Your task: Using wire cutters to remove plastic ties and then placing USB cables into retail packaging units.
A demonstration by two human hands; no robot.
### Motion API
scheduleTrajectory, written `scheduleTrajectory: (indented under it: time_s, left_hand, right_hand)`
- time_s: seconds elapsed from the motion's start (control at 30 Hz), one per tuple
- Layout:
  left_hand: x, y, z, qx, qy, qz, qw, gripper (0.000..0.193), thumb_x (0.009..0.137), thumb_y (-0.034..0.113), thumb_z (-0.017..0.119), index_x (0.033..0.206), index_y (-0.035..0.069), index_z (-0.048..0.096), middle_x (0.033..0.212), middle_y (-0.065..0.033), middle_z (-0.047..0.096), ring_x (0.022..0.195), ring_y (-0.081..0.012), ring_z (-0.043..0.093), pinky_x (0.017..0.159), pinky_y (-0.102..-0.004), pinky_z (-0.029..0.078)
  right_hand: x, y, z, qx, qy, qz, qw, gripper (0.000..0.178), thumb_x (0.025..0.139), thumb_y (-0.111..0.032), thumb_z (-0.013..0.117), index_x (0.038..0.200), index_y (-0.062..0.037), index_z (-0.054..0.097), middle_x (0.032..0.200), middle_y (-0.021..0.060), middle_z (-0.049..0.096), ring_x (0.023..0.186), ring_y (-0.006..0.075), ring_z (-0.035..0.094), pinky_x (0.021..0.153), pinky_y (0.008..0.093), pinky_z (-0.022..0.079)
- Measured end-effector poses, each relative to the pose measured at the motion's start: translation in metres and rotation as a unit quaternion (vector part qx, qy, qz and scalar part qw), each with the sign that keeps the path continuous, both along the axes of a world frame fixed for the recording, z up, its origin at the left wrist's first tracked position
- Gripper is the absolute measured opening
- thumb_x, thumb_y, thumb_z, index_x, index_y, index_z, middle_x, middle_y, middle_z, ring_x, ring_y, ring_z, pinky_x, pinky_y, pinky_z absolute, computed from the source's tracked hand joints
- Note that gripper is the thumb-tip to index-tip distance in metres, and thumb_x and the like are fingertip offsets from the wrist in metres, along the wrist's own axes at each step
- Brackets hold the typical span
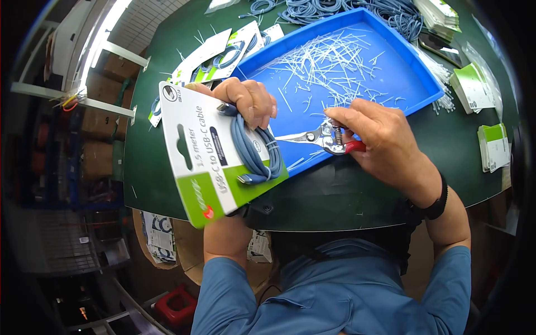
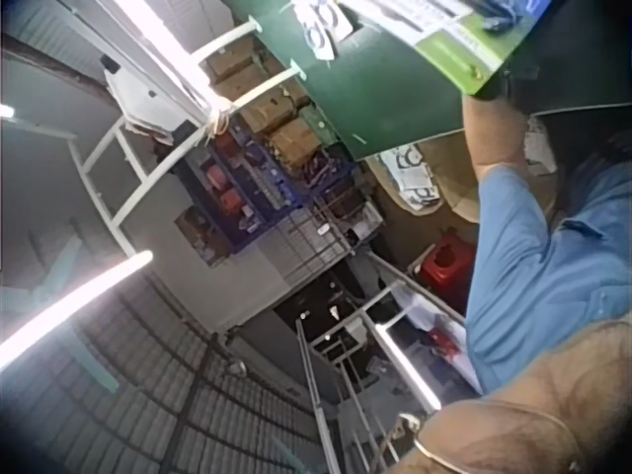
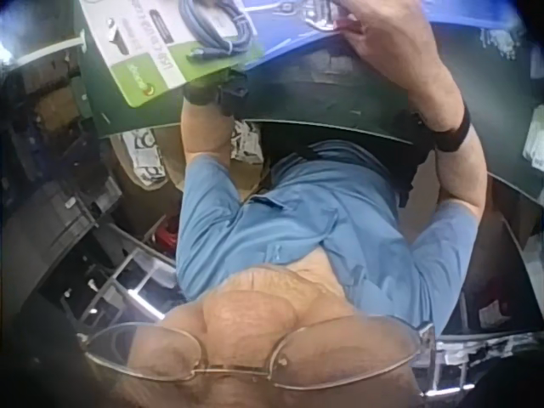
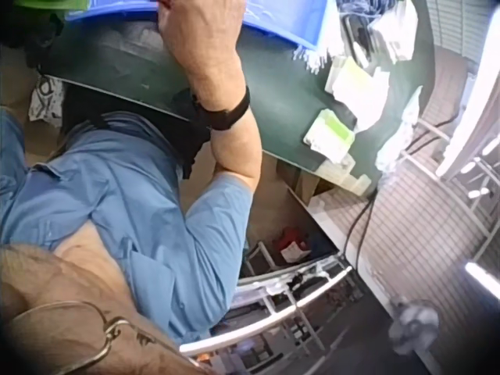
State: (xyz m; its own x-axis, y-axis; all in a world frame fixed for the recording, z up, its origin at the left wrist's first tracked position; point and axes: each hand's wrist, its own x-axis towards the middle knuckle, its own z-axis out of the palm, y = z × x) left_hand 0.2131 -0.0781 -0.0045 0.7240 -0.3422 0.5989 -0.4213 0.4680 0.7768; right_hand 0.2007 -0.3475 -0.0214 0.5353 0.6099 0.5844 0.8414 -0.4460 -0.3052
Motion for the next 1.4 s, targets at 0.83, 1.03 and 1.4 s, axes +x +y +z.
scheduleTrajectory:
  time_s: [0.83,1.03,1.4]
  left_hand:
    - [-0.001,-0.027,-0.045,-0.252,0.129,-0.087,0.955,0.068,0.115,0.050,0.014,0.084,0.010,0.059,0.069,-0.0022,0.050,0.068,-0.0185,0.050,0.078,-0.0393,0.049]
    - [0.003,-0.025,-0.052,-0.256,0.121,-0.110,0.953,0.068,0.115,0.050,0.014,0.085,0.010,0.060,0.069,-0.0026,0.051,0.069,-0.0192,0.052,0.079,-0.0409,0.050]
    - [0.009,-0.003,-0.033,-0.243,0.073,-0.072,0.965,0.067,0.115,0.051,0.017,0.086,0.009,0.061,0.069,-0.0032,0.051,0.068,-0.0202,0.052,0.077,-0.0409,0.048]
  right_hand:
    - [-0.026,0.049,-0.004,0.227,0.226,0.091,0.943,0.043,0.080,-0.005,0.087,0.113,-0.0006,0.058,0.092,0.0087,0.071,0.083,0.0160,0.074,0.076,0.0293,0.059]
    - [-0.025,0.049,-0.006,0.221,0.239,0.077,0.942,0.038,0.083,-0.002,0.083,0.112,-0.0011,0.058,0.087,0.0074,0.071,0.080,0.0147,0.074,0.073,0.0280,0.059]
    - [-0.017,0.035,0.002,0.186,0.232,0.065,0.953,0.030,0.086,-0.002,0.081,0.107,-0.0015,0.060,0.082,0.0061,0.070,0.073,0.0132,0.071,0.068,0.0280,0.056]
